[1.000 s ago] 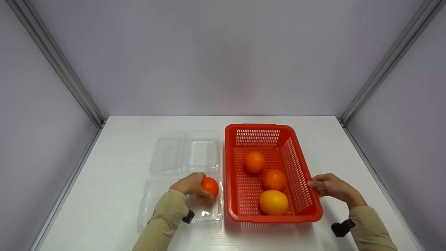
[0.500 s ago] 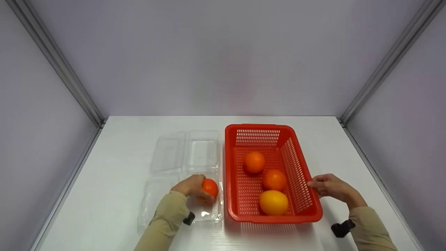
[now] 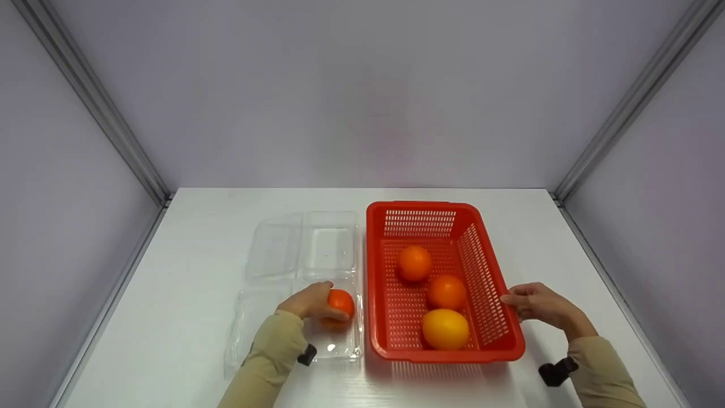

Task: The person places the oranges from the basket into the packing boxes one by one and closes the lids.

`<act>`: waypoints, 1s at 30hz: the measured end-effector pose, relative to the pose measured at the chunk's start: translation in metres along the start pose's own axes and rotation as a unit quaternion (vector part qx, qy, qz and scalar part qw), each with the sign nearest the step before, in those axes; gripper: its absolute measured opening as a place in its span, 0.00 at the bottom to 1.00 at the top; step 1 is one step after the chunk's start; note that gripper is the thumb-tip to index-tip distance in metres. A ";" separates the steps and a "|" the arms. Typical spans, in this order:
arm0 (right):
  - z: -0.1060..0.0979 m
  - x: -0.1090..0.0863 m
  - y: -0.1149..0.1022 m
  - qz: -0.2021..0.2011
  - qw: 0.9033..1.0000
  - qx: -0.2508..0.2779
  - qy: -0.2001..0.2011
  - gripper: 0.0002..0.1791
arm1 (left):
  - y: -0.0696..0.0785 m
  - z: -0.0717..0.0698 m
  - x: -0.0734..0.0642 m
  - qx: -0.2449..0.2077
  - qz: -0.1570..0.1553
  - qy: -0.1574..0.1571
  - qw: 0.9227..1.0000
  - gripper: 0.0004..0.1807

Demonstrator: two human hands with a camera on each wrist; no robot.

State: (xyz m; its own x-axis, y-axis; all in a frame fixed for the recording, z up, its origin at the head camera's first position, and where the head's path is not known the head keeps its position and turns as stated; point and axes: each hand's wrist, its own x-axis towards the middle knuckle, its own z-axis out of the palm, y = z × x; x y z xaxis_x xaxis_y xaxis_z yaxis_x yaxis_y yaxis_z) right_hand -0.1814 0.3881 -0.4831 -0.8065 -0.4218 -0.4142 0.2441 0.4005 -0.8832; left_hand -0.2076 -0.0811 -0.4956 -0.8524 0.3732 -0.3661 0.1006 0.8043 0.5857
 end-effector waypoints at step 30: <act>0.000 -0.001 -0.002 0.003 1.000 -0.002 -0.001 0.19 | 0.011 -0.015 -0.006 0.014 0.052 0.037 0.998 0.30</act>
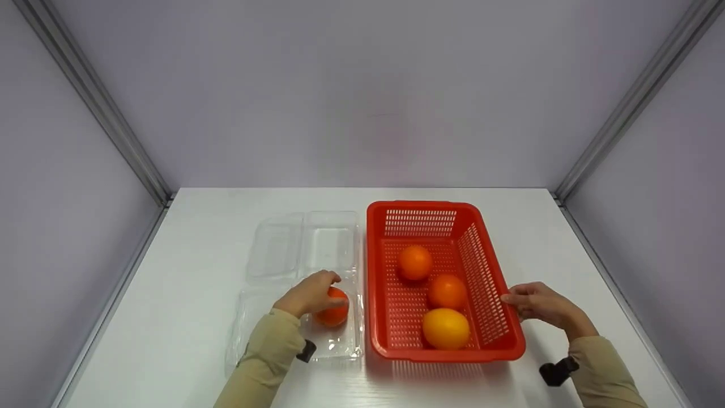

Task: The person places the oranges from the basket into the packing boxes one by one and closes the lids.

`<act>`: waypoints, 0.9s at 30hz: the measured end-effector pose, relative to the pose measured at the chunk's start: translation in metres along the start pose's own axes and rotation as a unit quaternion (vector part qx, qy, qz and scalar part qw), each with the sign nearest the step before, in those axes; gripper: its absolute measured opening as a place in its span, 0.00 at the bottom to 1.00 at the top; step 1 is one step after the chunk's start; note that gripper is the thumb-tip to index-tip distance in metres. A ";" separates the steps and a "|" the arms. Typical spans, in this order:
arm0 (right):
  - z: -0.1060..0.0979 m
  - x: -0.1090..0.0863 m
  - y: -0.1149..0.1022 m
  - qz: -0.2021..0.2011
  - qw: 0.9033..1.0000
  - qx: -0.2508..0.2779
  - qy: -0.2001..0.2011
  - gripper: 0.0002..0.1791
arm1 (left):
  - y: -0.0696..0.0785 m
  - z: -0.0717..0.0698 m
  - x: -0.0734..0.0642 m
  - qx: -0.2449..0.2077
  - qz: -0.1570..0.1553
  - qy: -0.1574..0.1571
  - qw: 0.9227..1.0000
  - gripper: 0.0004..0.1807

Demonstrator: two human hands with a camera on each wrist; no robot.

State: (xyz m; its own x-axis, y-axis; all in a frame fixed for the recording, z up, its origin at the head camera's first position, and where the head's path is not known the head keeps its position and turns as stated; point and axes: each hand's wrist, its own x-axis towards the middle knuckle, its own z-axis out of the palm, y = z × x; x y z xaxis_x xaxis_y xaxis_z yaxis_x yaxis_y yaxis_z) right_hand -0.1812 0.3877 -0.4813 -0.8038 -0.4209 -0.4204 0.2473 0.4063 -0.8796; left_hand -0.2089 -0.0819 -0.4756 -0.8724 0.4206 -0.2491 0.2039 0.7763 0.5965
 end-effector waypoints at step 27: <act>0.000 0.002 0.003 -0.008 1.000 0.007 -0.008 0.21 | 0.033 -0.013 -0.002 -0.014 0.056 -0.005 0.998 0.25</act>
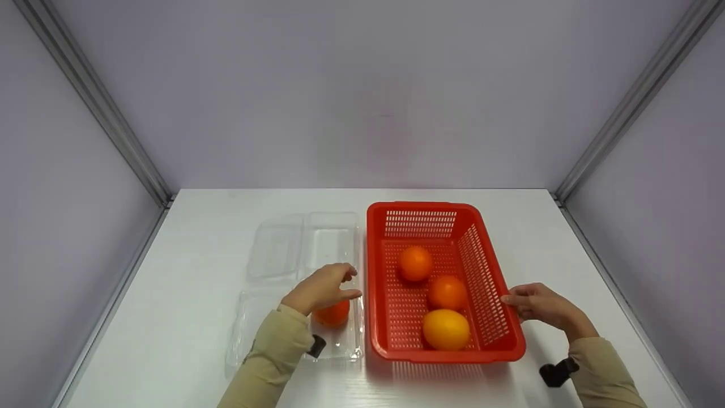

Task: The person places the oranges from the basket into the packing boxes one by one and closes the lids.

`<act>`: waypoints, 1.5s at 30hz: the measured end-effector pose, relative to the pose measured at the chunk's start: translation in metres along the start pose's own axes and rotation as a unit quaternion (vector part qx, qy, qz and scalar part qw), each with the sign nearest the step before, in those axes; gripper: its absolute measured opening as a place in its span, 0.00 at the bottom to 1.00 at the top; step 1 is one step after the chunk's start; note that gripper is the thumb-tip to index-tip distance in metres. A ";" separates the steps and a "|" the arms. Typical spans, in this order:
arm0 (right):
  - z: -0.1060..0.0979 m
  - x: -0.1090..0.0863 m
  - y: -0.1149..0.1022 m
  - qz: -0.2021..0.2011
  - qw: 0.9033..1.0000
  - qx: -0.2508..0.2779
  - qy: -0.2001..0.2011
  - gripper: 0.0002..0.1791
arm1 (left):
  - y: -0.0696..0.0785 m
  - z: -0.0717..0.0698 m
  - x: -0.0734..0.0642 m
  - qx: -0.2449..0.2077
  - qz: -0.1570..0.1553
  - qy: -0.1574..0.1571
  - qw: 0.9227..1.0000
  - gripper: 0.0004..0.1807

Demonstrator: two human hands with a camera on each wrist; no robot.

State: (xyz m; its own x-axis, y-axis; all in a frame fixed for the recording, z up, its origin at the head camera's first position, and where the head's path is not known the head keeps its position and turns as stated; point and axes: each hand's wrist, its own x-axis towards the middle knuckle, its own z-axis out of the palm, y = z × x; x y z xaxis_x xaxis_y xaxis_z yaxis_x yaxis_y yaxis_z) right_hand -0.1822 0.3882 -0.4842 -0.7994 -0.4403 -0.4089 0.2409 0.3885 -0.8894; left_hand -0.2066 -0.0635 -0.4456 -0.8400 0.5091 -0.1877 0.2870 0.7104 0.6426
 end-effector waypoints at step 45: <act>-0.001 0.000 -0.001 0.002 1.000 -0.002 -0.001 0.20 | 0.041 0.008 0.024 0.029 0.060 0.000 0.998 0.21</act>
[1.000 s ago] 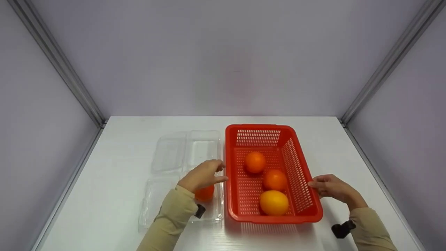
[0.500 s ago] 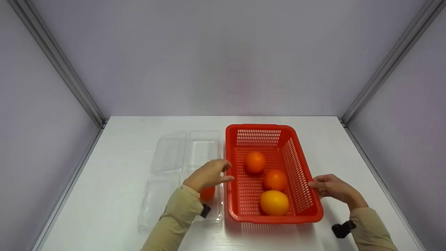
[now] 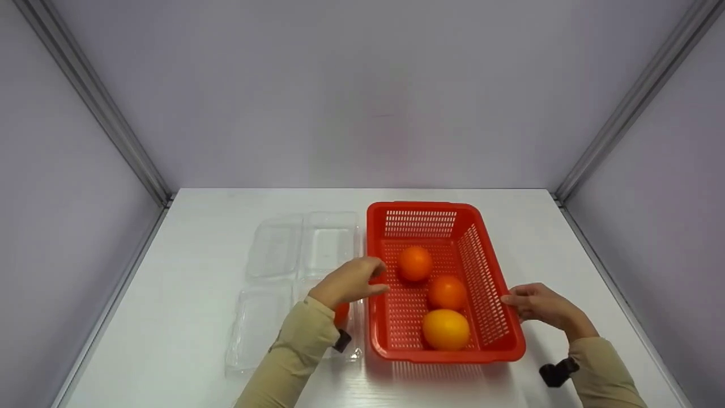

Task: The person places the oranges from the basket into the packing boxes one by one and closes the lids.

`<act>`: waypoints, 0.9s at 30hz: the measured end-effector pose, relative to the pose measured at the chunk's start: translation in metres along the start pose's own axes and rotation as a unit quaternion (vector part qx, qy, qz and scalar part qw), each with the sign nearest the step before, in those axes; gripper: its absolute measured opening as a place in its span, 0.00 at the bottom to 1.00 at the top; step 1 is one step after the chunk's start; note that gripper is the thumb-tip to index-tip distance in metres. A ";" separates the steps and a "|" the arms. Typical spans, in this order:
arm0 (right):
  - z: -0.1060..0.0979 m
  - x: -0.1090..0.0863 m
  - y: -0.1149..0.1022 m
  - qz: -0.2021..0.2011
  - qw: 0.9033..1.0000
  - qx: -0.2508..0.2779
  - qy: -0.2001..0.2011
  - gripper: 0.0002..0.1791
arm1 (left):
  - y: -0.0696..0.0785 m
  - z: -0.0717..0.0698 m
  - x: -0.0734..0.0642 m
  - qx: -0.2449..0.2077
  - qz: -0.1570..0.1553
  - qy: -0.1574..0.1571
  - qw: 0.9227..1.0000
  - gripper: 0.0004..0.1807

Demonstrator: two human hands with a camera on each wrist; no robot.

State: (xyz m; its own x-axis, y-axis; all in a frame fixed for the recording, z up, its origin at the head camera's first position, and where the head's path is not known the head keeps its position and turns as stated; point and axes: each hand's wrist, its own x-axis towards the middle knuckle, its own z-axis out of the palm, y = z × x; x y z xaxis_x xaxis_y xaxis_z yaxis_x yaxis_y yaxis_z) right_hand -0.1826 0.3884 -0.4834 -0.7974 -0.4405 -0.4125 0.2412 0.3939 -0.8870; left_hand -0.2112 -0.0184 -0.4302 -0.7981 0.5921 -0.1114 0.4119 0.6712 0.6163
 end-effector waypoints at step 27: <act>0.001 0.000 0.001 -0.004 1.000 0.001 0.003 0.22 | 0.015 0.019 0.028 0.010 0.022 -0.014 1.000 0.19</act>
State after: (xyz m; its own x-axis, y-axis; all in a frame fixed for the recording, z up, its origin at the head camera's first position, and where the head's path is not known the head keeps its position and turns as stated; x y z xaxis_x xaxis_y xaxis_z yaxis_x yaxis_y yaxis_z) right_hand -0.1821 0.3882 -0.4844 -0.8029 -0.4386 -0.4037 0.2351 0.3894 -0.8906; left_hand -0.2188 0.0166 -0.4388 -0.7670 0.6328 -0.1062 0.4548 0.6529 0.6057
